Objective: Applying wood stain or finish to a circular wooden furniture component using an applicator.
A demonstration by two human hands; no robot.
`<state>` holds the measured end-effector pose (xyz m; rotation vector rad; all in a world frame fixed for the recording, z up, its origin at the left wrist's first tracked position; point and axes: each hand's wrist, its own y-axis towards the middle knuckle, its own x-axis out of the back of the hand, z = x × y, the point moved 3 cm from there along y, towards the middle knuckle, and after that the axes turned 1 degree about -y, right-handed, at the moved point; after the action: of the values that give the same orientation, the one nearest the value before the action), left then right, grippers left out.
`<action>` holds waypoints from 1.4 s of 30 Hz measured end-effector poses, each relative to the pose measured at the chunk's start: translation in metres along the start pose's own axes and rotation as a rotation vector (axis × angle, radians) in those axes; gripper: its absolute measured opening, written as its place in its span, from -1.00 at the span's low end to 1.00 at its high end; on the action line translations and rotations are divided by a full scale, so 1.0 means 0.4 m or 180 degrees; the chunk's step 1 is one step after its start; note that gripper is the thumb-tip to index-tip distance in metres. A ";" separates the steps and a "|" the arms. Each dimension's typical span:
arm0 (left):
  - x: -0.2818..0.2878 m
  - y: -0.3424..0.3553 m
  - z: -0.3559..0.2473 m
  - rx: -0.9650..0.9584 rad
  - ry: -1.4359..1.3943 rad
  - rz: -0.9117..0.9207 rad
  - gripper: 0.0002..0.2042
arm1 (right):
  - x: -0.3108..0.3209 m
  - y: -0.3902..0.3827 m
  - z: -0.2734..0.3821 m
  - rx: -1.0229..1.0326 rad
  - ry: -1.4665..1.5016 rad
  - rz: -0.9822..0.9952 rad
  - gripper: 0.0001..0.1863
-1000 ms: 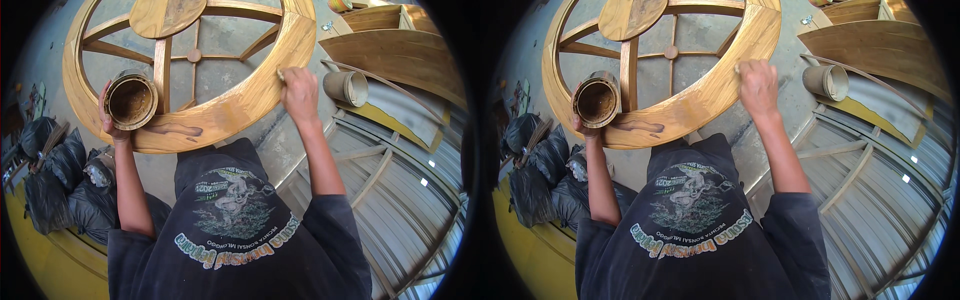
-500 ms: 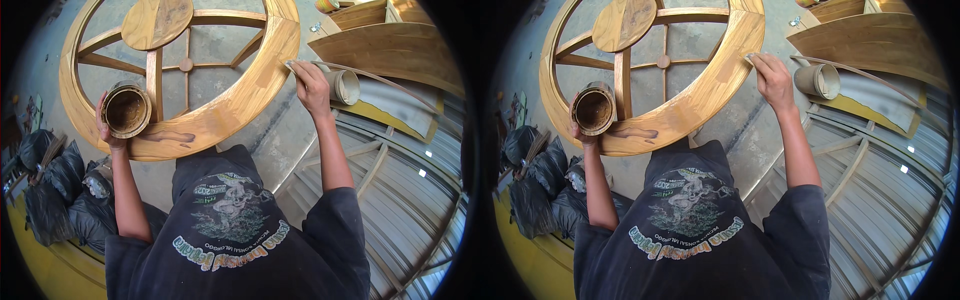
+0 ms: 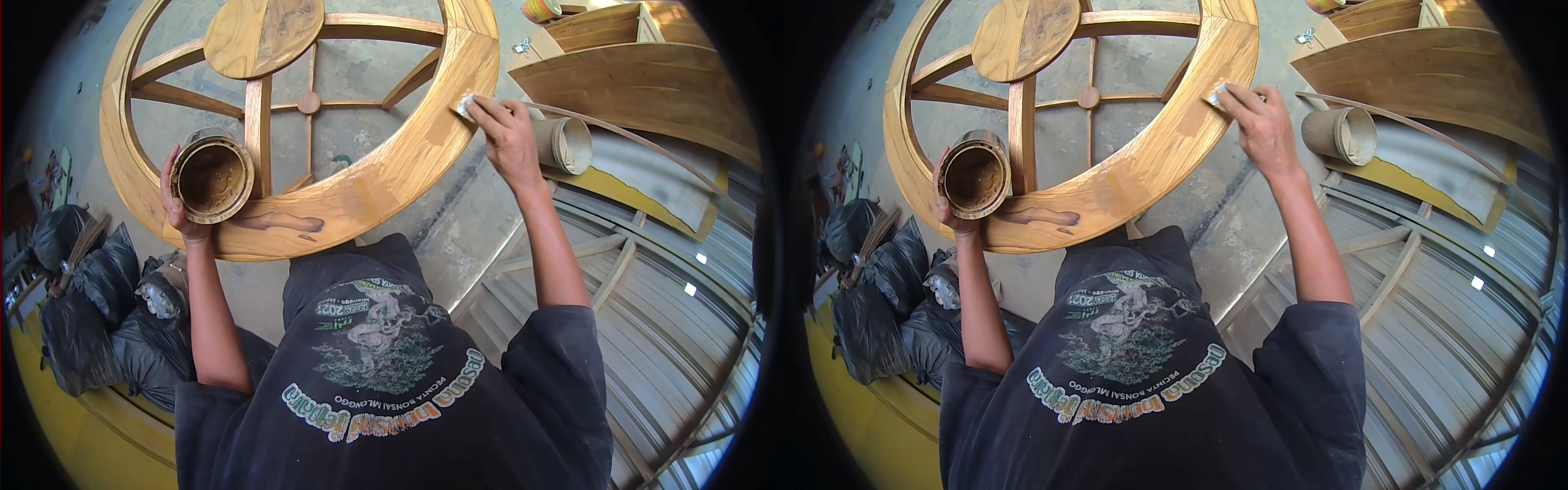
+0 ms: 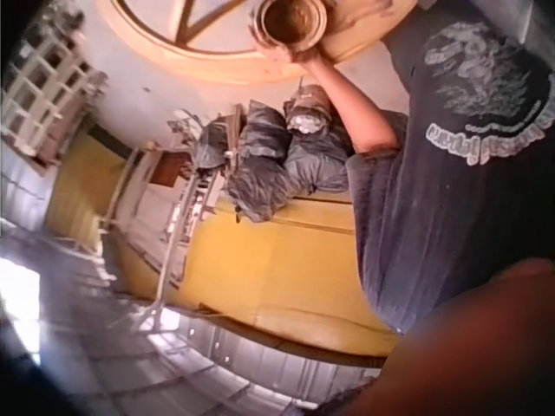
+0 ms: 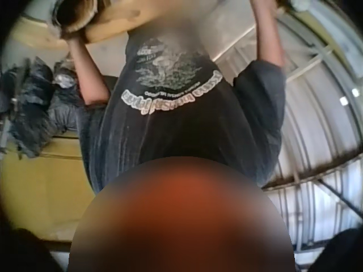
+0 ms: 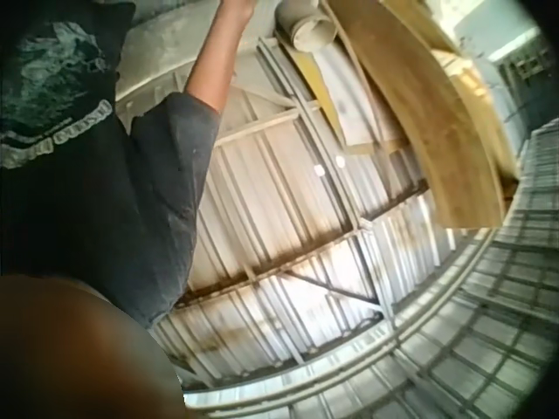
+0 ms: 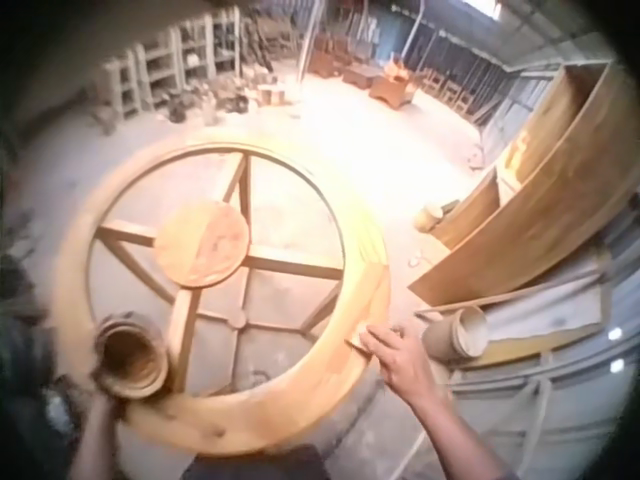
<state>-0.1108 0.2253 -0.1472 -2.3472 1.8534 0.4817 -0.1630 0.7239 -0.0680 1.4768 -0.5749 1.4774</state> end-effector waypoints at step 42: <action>-0.030 -0.005 -0.013 0.0228 0.0479 -0.0127 0.03 | 0.044 0.086 -0.178 -0.0109 -0.0158 -0.0556 -0.61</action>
<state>-0.1105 0.2355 -0.1387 -2.4281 1.8470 0.2362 -0.2253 0.7737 -0.0534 1.5011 -0.4857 1.2928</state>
